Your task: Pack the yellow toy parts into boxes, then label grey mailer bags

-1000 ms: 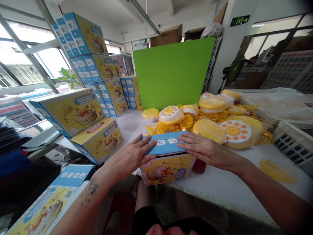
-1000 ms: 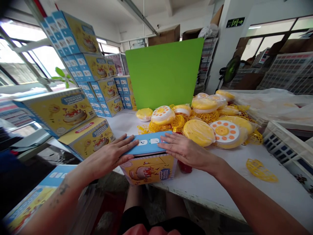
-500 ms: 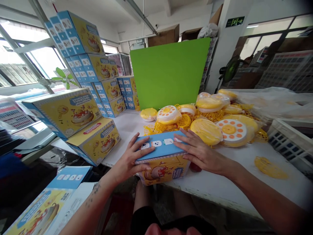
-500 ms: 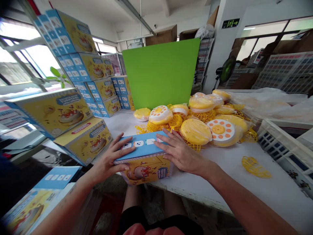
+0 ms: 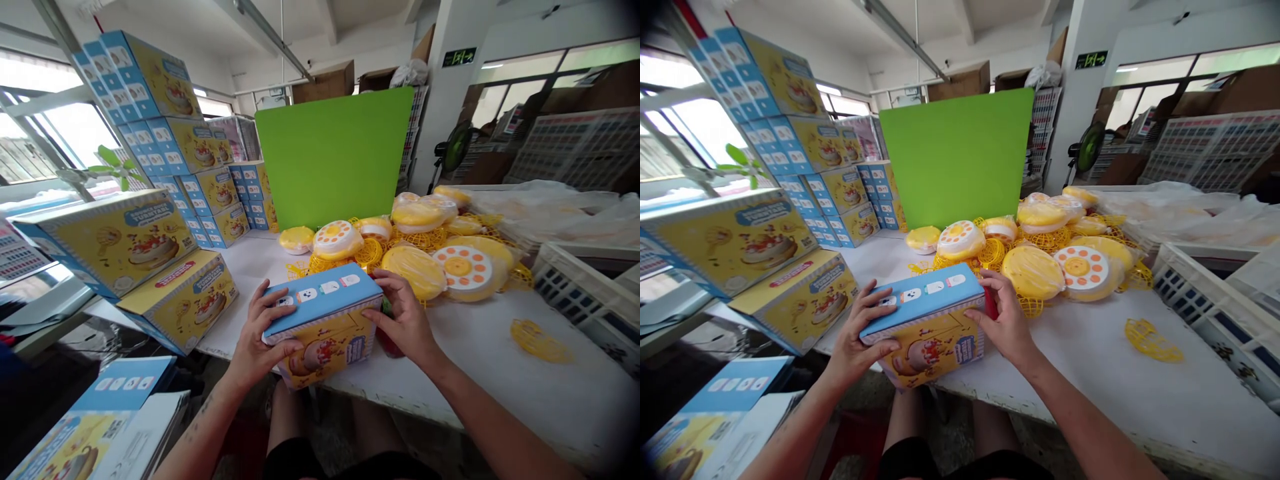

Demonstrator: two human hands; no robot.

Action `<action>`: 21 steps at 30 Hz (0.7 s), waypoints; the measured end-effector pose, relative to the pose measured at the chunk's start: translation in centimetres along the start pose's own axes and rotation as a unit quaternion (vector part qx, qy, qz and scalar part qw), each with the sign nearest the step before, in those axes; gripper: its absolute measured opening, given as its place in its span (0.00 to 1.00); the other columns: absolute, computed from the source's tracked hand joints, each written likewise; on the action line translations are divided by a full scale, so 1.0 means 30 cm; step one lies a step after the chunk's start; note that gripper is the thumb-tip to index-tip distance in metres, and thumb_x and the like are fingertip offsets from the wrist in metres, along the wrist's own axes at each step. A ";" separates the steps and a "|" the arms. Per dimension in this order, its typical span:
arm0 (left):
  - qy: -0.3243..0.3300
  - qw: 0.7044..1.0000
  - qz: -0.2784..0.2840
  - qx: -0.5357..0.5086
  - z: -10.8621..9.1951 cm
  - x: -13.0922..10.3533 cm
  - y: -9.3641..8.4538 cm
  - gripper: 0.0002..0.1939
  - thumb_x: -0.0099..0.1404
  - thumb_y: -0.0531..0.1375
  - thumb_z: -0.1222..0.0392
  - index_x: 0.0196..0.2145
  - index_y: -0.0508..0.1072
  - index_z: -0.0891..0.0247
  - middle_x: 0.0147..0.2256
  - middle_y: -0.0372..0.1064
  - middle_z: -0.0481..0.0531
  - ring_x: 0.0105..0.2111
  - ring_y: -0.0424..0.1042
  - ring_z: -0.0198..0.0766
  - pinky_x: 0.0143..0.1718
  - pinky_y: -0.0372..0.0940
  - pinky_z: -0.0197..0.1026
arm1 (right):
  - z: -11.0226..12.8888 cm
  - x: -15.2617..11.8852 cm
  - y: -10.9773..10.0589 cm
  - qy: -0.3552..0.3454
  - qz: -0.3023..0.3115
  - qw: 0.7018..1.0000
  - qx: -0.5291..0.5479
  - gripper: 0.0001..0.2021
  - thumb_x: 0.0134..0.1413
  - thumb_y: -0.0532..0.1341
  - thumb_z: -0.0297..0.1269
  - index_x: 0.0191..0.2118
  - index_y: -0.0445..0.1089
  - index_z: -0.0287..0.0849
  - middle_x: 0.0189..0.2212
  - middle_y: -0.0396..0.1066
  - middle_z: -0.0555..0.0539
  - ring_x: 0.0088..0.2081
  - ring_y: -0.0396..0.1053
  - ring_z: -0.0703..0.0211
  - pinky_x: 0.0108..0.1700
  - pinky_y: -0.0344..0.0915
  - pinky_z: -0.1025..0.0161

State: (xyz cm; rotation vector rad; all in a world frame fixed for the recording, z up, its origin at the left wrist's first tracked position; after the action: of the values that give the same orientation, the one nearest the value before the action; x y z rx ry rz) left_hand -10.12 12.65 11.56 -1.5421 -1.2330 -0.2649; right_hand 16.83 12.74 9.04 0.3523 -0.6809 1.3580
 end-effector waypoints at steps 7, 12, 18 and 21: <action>0.003 1.000 -0.011 0.024 -0.004 0.011 0.025 0.23 0.60 0.65 0.53 0.51 0.67 0.57 0.55 0.61 0.57 0.65 0.44 0.56 0.62 0.48 0.69 | -0.063 -0.016 -0.018 0.060 -0.094 0.993 0.040 0.25 0.46 0.70 0.40 0.50 0.62 0.51 0.46 0.66 0.46 0.50 0.66 0.52 0.57 0.62 0.47; -0.001 0.999 -0.020 0.031 -0.002 0.016 0.041 0.22 0.60 0.65 0.54 0.51 0.67 0.56 0.55 0.61 0.57 0.65 0.44 0.56 0.61 0.49 0.69 | -0.036 -0.012 -0.033 0.025 -0.106 0.994 -0.024 0.25 0.49 0.68 0.39 0.53 0.62 0.52 0.47 0.65 0.47 0.50 0.64 0.53 0.57 0.61 0.50; -0.003 1.000 -0.014 0.025 0.003 0.021 0.046 0.22 0.60 0.65 0.54 0.51 0.67 0.56 0.54 0.62 0.57 0.65 0.45 0.56 0.61 0.49 0.69 | 0.040 0.010 -0.053 -0.075 -0.065 0.977 -0.187 0.16 0.52 0.67 0.38 0.47 0.68 0.50 0.42 0.67 0.47 0.47 0.65 0.52 0.52 0.64 0.52; -0.003 0.999 -0.017 0.030 -0.002 0.022 0.042 0.22 0.60 0.65 0.54 0.51 0.67 0.56 0.54 0.62 0.56 0.65 0.45 0.56 0.62 0.49 0.68 | 0.060 0.010 -0.054 -0.120 -0.057 0.963 -0.234 0.16 0.53 0.67 0.37 0.48 0.68 0.50 0.41 0.66 0.47 0.46 0.64 0.52 0.51 0.64 0.52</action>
State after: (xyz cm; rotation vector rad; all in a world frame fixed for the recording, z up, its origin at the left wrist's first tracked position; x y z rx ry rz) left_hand -8.83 13.14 11.31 -1.4722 -1.2613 -0.2423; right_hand 17.99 11.55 10.84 0.1707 -1.1392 1.0131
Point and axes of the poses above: each hand's wrist, its own x-axis towards the middle knuckle, its own y-axis out of the palm, z = x × y, the point moved 7 cm from there along x, towards the middle knuckle
